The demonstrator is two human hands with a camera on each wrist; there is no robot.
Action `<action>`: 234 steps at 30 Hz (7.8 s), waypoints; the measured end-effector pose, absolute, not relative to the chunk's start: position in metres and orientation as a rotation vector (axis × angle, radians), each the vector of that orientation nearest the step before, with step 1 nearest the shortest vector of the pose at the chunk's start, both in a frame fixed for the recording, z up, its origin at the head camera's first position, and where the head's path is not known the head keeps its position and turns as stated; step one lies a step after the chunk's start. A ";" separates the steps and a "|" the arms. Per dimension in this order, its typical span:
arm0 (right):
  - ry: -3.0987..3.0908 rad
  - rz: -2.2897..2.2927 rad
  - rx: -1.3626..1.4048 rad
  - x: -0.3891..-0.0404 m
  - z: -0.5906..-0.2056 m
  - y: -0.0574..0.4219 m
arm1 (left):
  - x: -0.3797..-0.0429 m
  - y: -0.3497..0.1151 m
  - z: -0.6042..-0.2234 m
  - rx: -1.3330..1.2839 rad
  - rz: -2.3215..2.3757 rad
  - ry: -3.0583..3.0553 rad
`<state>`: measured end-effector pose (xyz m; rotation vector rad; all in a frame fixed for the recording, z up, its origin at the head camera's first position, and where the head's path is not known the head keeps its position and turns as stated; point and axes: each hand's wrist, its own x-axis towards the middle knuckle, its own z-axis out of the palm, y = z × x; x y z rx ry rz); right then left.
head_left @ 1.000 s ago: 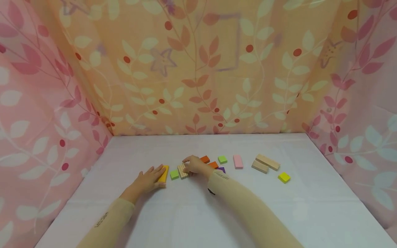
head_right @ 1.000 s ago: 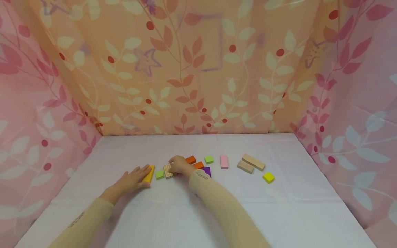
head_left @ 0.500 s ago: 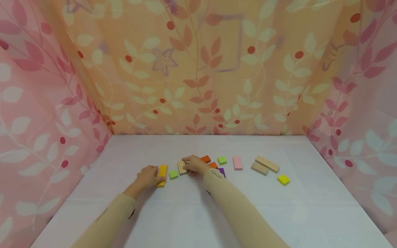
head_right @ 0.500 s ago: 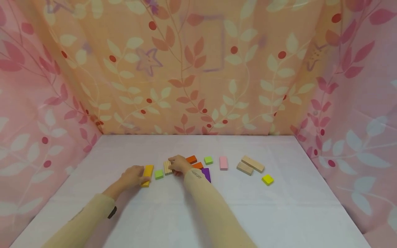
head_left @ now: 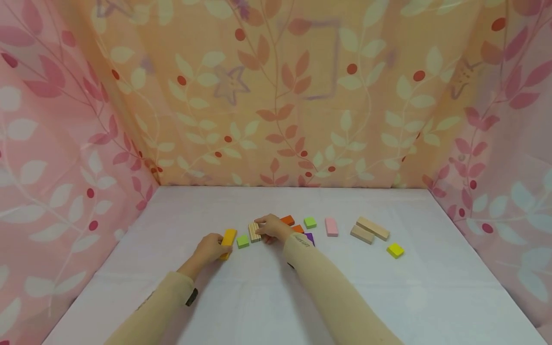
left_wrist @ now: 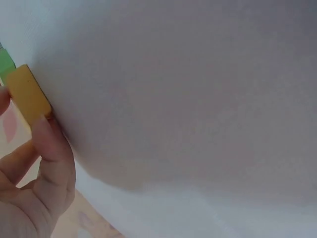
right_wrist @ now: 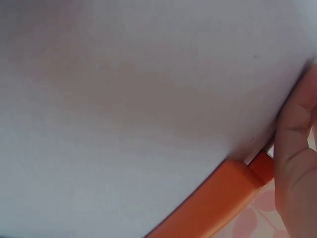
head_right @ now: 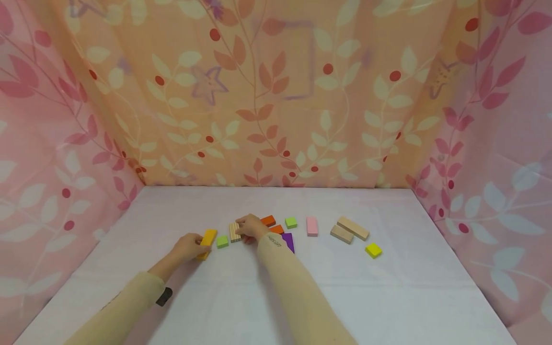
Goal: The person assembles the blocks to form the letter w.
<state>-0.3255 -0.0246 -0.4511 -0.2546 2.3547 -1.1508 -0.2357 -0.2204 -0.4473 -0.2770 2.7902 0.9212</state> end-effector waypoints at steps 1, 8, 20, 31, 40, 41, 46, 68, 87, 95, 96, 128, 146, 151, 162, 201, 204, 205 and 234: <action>2.354 -1.149 -0.255 -0.326 -0.451 -0.025 | -0.235 -0.220 -0.447 -0.275 0.921 2.797; 2.350 -1.146 -0.243 -0.325 -0.449 -0.025 | -0.231 -0.223 -0.443 -0.265 0.896 2.860; 2.297 -1.201 -0.225 -0.322 -0.444 -0.020 | -0.218 -0.235 -0.439 -0.181 1.132 2.879; 2.265 -1.195 -0.208 -0.327 -0.447 -0.021 | -0.189 -0.211 -0.443 -0.178 1.212 2.692; 2.271 -1.206 -0.223 -0.327 -0.445 -0.021 | -0.179 -0.180 -0.442 -0.029 0.909 2.651; 2.274 -1.212 -0.218 -0.326 -0.446 -0.021 | -0.179 -0.179 -0.441 -0.012 0.860 2.646; 2.289 -1.211 -0.220 -0.323 -0.446 -0.022 | -0.179 -0.176 -0.440 0.119 0.698 2.610; 2.302 -1.156 -0.201 -0.325 -0.446 -0.024 | -0.207 -0.133 -0.453 0.270 0.325 2.930; 2.299 -1.141 -0.280 -0.322 -0.440 -0.022 | -0.206 -0.131 -0.445 0.243 0.323 2.959; 2.309 -1.126 -0.293 -0.322 -0.440 -0.022 | -0.207 -0.131 -0.447 0.225 0.232 2.983; 2.310 -1.124 -0.295 -0.321 -0.440 -0.022 | -0.207 -0.132 -0.447 0.221 0.224 2.986; 2.699 -0.547 -0.858 -0.315 -0.448 -0.035 | -0.179 -0.215 -0.435 0.079 0.296 3.002; 2.695 -0.558 -0.840 -0.303 -0.444 -0.044 | -0.182 -0.224 -0.439 0.124 0.354 3.039; 2.739 -0.670 -0.825 -0.300 -0.433 -0.030 | -0.187 -0.217 -0.441 0.166 0.361 3.077; 2.652 -0.993 -0.747 -0.273 -0.429 0.021 | -0.208 -0.187 -0.442 0.252 0.458 3.006; 2.334 -0.879 -0.608 -0.246 -0.445 0.055 | -0.259 -0.150 -0.448 0.179 0.415 2.900; 2.331 -0.895 -0.582 -0.247 -0.446 0.054 | -0.257 -0.149 -0.449 0.168 0.427 2.886; 2.336 -0.895 -0.574 -0.246 -0.446 0.053 | -0.256 -0.150 -0.449 0.169 0.426 2.885; 2.342 -0.894 -0.483 -0.249 -0.440 0.044 | -0.250 -0.147 -0.448 0.166 0.381 2.889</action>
